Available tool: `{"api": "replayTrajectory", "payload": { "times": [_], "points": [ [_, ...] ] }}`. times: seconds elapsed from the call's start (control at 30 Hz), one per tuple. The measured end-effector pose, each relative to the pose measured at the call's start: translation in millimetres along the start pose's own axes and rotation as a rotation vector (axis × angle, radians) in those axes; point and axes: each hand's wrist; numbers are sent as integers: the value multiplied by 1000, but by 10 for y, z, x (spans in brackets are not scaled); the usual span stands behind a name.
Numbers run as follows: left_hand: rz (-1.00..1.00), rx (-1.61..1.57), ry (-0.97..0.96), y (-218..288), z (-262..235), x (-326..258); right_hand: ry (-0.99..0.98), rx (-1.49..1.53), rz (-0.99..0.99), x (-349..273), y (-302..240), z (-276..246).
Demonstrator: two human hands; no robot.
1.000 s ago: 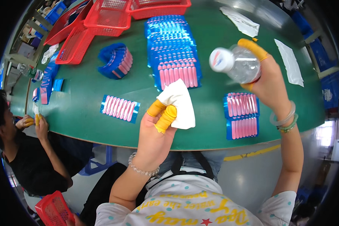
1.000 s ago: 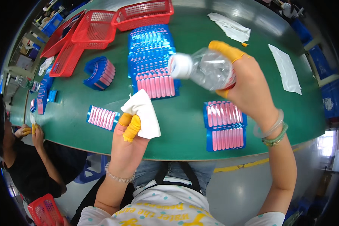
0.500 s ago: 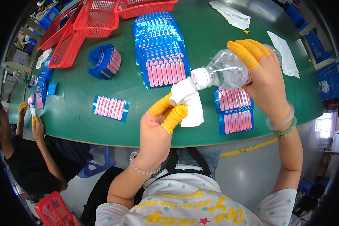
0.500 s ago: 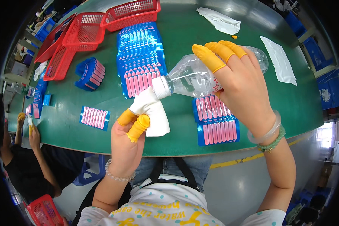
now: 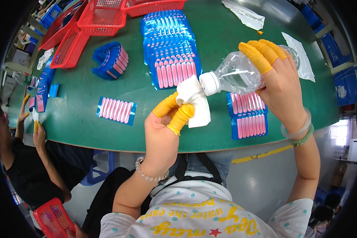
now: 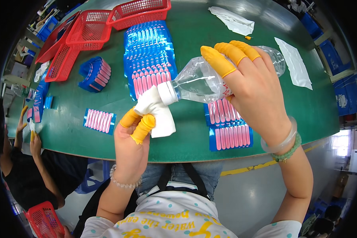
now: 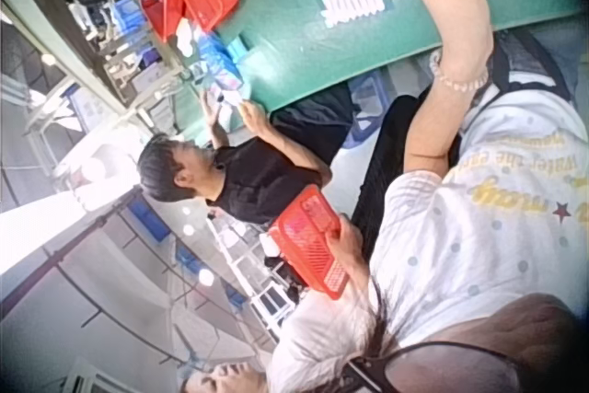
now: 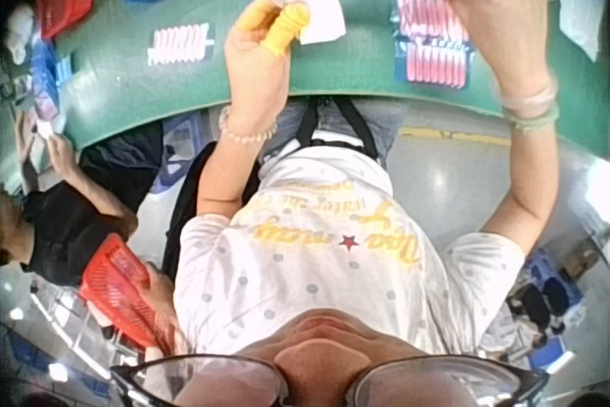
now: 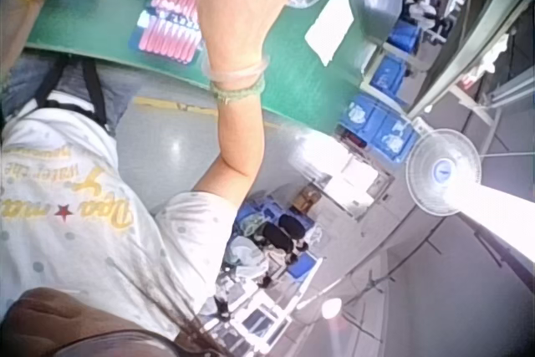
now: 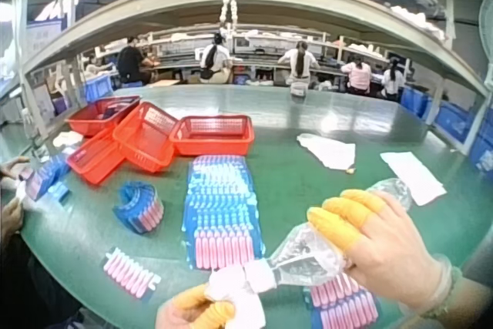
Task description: The person wipes pink plastic strips clean with a white cloth and cleaning solution.
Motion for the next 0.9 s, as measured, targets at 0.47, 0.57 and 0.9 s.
{"api": "replayTrajectory", "payload": {
  "times": [0.47,0.57,0.9],
  "points": [
    [98,-184,106,16,58,176,-42,-11,-8,-64,-132,-6],
    [97,-153,182,26,75,235,-33,-28,-33,-69,-151,7],
    [194,-334,-6,238,218,381,-123,383,178,73,-20,70]
  ]
}}
Point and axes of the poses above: each hand's wrist, its own x-axis towards the middle knuckle, its own z-axis out of the palm, y = z × x
